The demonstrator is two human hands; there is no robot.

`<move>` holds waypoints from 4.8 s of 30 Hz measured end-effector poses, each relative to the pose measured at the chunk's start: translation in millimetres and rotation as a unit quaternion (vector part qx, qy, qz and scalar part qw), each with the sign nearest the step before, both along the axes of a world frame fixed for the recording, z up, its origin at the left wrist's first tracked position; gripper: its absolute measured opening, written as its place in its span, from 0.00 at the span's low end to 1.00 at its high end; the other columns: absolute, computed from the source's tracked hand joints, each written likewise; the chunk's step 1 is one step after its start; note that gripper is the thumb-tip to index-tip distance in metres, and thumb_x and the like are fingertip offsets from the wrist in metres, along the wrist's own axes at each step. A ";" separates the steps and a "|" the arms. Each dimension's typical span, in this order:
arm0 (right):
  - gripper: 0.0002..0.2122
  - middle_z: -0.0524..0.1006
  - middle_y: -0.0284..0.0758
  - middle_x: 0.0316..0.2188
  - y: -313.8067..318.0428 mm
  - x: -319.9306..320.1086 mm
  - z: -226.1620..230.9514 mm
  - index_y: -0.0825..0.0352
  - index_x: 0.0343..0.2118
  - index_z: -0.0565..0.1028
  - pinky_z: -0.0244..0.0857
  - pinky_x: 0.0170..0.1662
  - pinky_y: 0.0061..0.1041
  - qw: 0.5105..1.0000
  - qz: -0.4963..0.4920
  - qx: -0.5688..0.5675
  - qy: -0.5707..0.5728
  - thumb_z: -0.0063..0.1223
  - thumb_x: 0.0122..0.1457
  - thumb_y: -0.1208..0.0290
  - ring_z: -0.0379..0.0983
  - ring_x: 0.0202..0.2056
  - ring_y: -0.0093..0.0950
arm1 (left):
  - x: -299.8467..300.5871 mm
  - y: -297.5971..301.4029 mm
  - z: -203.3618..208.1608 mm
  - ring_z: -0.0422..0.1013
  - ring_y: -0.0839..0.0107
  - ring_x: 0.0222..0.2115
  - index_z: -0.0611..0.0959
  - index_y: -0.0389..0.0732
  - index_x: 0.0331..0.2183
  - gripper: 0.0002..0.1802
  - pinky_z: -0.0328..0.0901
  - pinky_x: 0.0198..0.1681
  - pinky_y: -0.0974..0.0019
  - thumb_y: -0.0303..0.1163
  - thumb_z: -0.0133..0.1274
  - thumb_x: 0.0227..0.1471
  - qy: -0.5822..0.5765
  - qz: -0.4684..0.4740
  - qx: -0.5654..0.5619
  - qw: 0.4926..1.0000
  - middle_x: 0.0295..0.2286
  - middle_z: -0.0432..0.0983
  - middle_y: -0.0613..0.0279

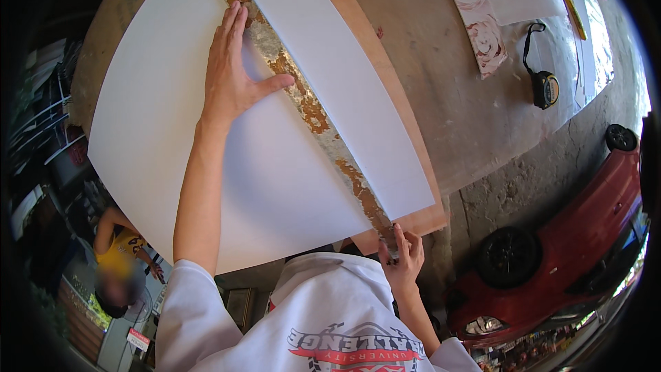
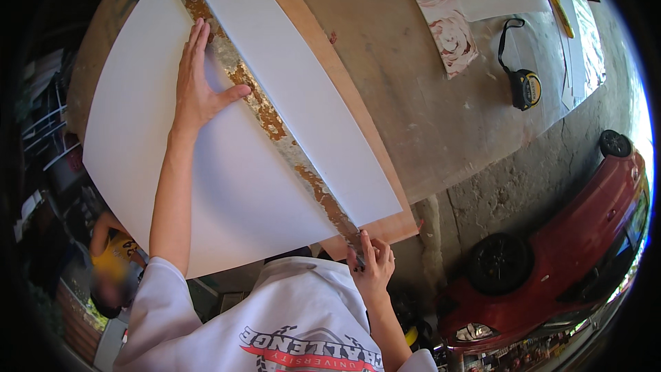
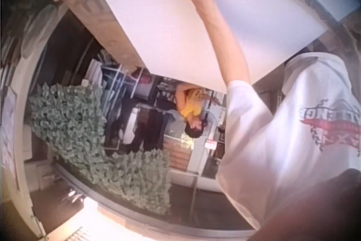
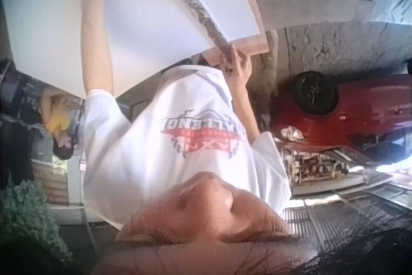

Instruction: The person measures a framed artwork, then moves to a workbench to measure and mark a large white board using a tape measure, pencil, and straightedge. They mark multiple points and draw straight lines across the board surface.

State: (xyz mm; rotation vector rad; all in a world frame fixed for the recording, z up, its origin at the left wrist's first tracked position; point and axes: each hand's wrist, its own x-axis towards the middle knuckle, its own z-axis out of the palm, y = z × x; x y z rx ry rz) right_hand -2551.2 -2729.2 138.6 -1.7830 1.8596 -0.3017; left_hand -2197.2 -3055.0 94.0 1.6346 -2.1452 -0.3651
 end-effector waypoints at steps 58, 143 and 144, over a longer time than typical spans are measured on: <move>0.31 0.72 0.43 0.40 -1.0 1.9 2.6 0.63 0.57 0.76 0.70 0.35 0.32 0.997 -0.054 0.016 -0.054 0.69 0.46 0.79 0.73 0.37 0.38 | 3.9 2.8 -0.4 0.50 0.47 0.68 0.55 0.33 0.68 0.76 0.51 0.69 0.47 0.75 0.65 0.32 -0.048 0.010 -0.009 0.999 0.67 0.51 0.42; 0.16 0.76 0.41 0.31 -189.0 -157.5 45.3 0.70 0.33 0.80 0.71 0.38 0.37 0.997 -0.014 -0.070 -0.013 0.69 0.43 0.66 0.76 0.32 0.39 | -101.1 434.2 22.8 0.73 0.66 0.49 0.76 0.44 0.50 0.21 0.65 0.51 0.55 0.48 0.55 0.63 0.683 0.612 0.224 0.329 0.45 0.76 0.63; 0.16 0.76 0.41 0.31 -193.2 -165.8 41.9 0.70 0.33 0.80 0.71 0.38 0.37 0.996 -0.009 -0.089 0.007 0.69 0.43 0.66 0.76 0.32 0.39 | -102.2 433.5 21.0 0.73 0.66 0.49 0.76 0.45 0.50 0.21 0.66 0.51 0.55 0.48 0.55 0.63 0.681 0.622 0.218 0.321 0.46 0.76 0.63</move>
